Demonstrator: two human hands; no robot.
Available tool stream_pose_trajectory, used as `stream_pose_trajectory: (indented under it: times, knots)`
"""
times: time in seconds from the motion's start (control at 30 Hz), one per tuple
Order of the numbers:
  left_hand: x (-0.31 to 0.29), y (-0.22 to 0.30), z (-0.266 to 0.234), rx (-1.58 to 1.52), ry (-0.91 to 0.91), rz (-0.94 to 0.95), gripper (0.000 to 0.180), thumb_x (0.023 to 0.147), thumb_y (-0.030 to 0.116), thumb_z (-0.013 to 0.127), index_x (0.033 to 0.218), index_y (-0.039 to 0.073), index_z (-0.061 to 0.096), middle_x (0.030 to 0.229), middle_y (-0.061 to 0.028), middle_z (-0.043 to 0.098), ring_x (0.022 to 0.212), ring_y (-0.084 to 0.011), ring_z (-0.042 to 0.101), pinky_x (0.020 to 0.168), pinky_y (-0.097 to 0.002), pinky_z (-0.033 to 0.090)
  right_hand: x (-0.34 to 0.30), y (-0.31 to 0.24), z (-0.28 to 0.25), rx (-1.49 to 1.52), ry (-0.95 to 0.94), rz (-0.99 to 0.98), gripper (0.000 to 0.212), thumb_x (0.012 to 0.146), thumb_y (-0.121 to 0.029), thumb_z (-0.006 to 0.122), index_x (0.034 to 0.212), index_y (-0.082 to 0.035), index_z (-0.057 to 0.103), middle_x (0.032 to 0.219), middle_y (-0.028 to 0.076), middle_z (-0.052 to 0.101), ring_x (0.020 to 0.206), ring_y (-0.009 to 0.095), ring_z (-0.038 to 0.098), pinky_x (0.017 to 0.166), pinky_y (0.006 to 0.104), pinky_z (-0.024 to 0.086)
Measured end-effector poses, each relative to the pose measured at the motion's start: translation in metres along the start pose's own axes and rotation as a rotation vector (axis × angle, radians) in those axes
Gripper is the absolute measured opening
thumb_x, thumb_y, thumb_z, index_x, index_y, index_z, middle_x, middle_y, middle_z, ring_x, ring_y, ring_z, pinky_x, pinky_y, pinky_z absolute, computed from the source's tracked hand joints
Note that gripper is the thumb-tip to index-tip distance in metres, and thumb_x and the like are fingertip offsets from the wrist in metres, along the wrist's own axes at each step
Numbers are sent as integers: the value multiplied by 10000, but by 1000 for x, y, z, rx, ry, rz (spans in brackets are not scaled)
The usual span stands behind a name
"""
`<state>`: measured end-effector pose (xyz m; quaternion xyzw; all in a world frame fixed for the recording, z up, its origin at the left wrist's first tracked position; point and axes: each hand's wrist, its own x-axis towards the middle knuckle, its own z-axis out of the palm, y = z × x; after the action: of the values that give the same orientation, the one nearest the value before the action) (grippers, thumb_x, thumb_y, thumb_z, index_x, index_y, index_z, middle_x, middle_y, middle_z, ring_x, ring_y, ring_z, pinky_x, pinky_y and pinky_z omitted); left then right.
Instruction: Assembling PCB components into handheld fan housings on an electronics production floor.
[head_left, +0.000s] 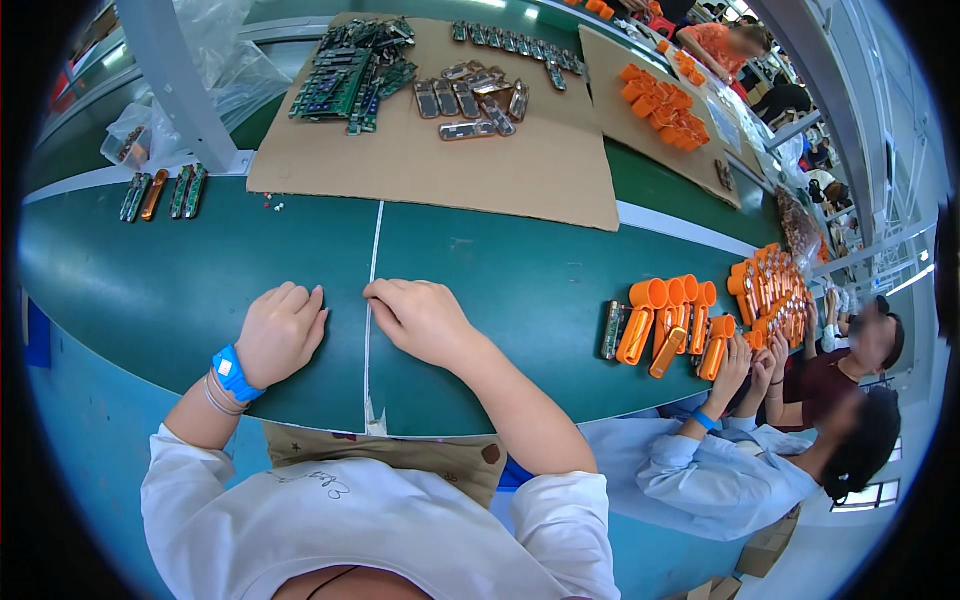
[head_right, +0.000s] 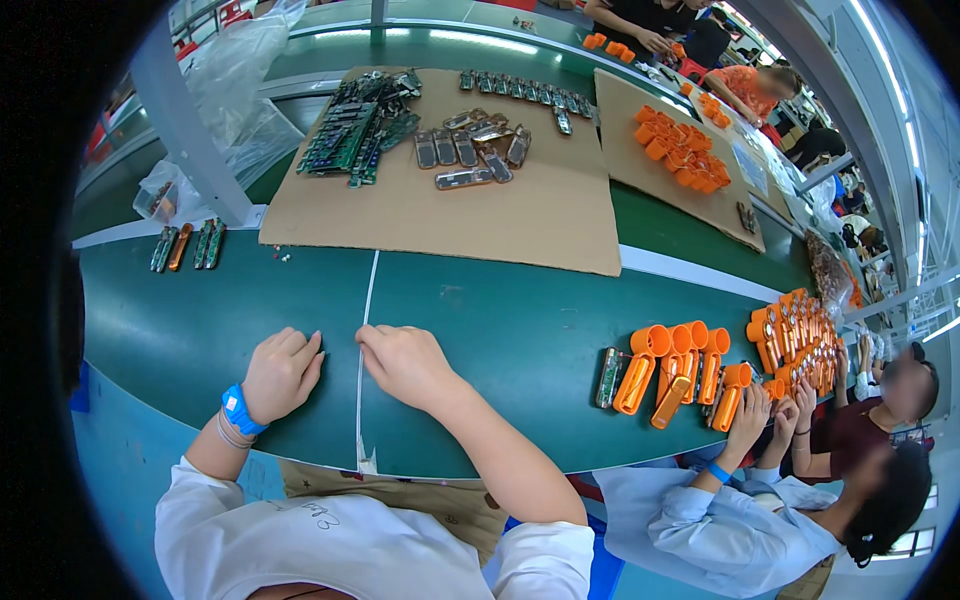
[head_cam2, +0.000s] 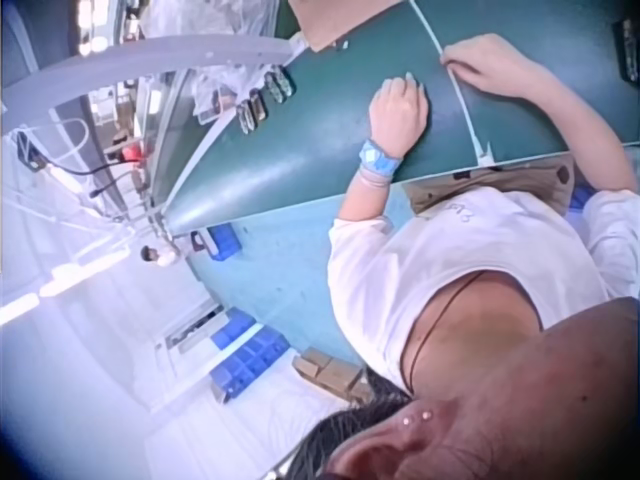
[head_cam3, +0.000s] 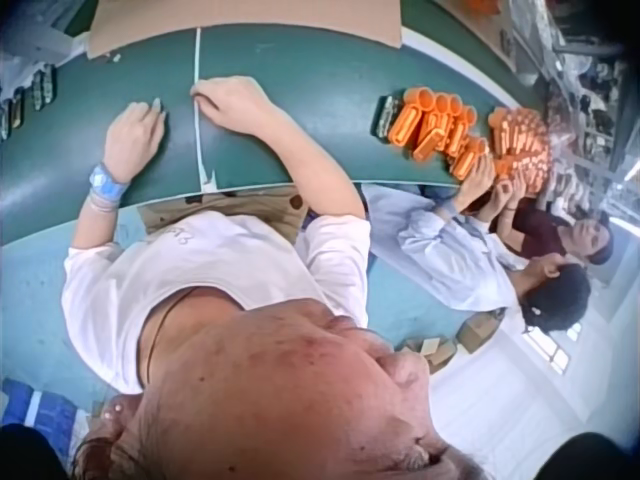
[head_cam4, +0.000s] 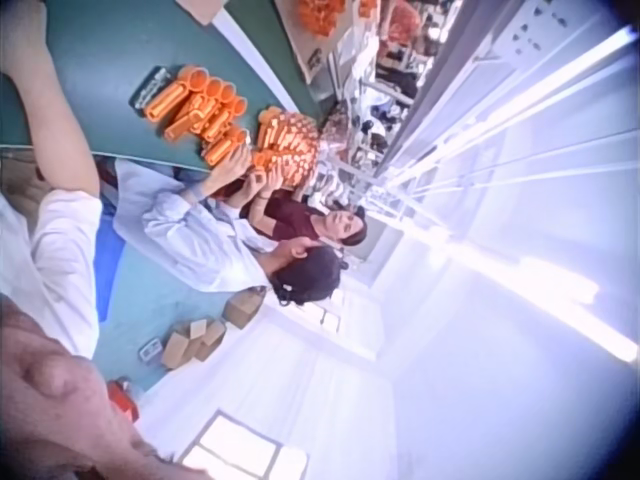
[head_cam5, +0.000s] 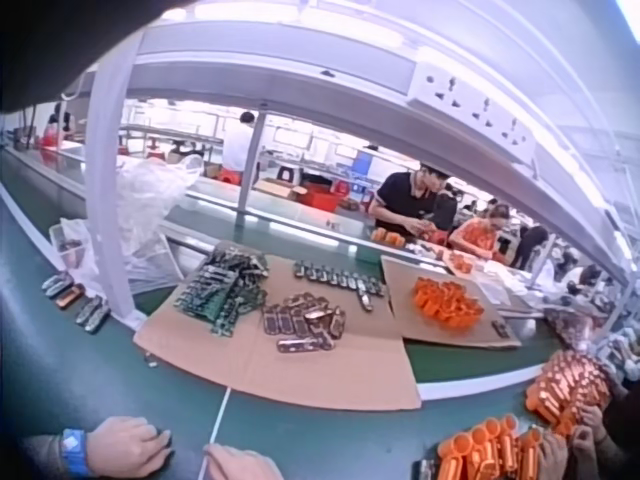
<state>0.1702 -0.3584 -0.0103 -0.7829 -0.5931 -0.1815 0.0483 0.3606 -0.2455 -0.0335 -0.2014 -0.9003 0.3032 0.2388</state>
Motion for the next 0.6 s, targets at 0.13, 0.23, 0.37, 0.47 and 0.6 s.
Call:
stream_pose_trajectory:
  times: [0.13, 0.23, 0.37, 0.47, 0.6]
  knots:
    - [0, 1, 1, 1, 5, -37, 257, 757, 69, 655, 964, -79, 624, 728, -108, 518, 677, -243, 537, 608, -344, 463, 0, 0, -1, -3, -1, -1, 99, 863, -125, 547, 922, -56, 587, 808, 120, 654, 726, 312, 636, 622, 411, 506]
    - [0, 4, 1, 3, -18, -44, 266, 757, 65, 653, 977, -82, 621, 734, -104, 520, 685, -239, 537, 607, -342, 462, 0, 0, -1, 1, 1, -3, 96, 861, -125, 549, 919, -57, 586, 807, 119, 654, 723, 310, 636, 619, 409, 506]
    - [0, 4, 2, 0, -18, -47, 280, 759, 65, 652, 994, -84, 620, 737, -101, 520, 692, -234, 537, 609, -341, 461, 0, -1, -3, -29, -14, 11, 100, 859, -104, 561, 937, -57, 602, 819, 101, 662, 731, 279, 643, 615, 380, 510]
    - [0, 3, 1, -6, -37, -44, 293, 764, 66, 647, 1014, -84, 617, 741, -101, 518, 698, -232, 536, 613, -339, 462, 0, -1, 1, -29, -1, 5, 99, 860, -104, 558, 937, -60, 602, 819, 99, 661, 731, 278, 643, 616, 377, 509]
    - [-1, 3, 2, -29, -41, -75, 306, 781, 62, 631, 1050, -82, 608, 743, -108, 502, 693, -246, 525, 603, -353, 450, 1, -1, 2, -28, -1, 3, 99, 862, -106, 554, 939, -62, 599, 818, 96, 659, 730, 274, 642, 620, 376, 509]
